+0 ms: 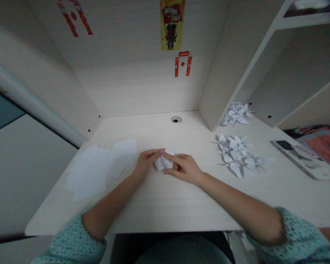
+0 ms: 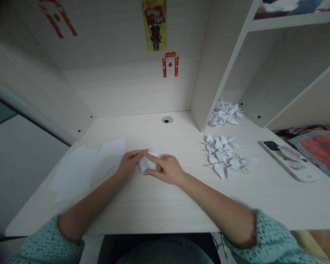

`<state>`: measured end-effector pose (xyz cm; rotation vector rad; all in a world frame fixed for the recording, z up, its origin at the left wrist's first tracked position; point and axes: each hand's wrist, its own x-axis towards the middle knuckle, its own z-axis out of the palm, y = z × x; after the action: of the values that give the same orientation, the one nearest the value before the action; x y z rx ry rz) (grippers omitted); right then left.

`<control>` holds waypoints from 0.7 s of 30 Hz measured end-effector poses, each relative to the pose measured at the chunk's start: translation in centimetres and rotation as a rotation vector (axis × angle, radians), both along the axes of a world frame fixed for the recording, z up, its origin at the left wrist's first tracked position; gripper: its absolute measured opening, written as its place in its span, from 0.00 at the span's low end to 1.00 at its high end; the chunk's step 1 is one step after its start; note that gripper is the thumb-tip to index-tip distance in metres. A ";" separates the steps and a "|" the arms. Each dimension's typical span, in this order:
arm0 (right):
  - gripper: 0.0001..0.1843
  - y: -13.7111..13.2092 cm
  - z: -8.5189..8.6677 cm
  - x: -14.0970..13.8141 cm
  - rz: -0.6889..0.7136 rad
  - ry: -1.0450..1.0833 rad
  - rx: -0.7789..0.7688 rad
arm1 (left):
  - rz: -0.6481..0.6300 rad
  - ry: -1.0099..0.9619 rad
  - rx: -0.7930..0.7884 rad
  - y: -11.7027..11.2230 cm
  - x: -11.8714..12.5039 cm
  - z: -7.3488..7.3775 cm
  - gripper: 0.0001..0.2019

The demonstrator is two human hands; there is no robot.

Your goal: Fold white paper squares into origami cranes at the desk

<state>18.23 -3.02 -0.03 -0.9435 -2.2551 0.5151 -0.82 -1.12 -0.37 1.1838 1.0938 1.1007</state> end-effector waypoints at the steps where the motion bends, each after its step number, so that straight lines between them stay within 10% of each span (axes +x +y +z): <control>1: 0.34 0.0 0.0 0.0 0.000 0.001 -0.023 | -0.004 0.000 -0.005 0.0 0.0 0.0 0.15; 7: 0.33 0.1 -0.2 0.0 0.042 0.084 -0.231 | 0.017 -0.027 -0.032 0.1 0.0 -0.1 0.14; 21: 0.17 0.2 0.5 -0.4 -0.254 0.282 -0.097 | 0.155 0.162 0.163 -1.1 0.4 2.0 0.11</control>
<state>17.79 -2.81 0.44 -1.1129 -1.8423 0.6054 -0.40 -2.18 1.61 1.3531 1.2553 1.2488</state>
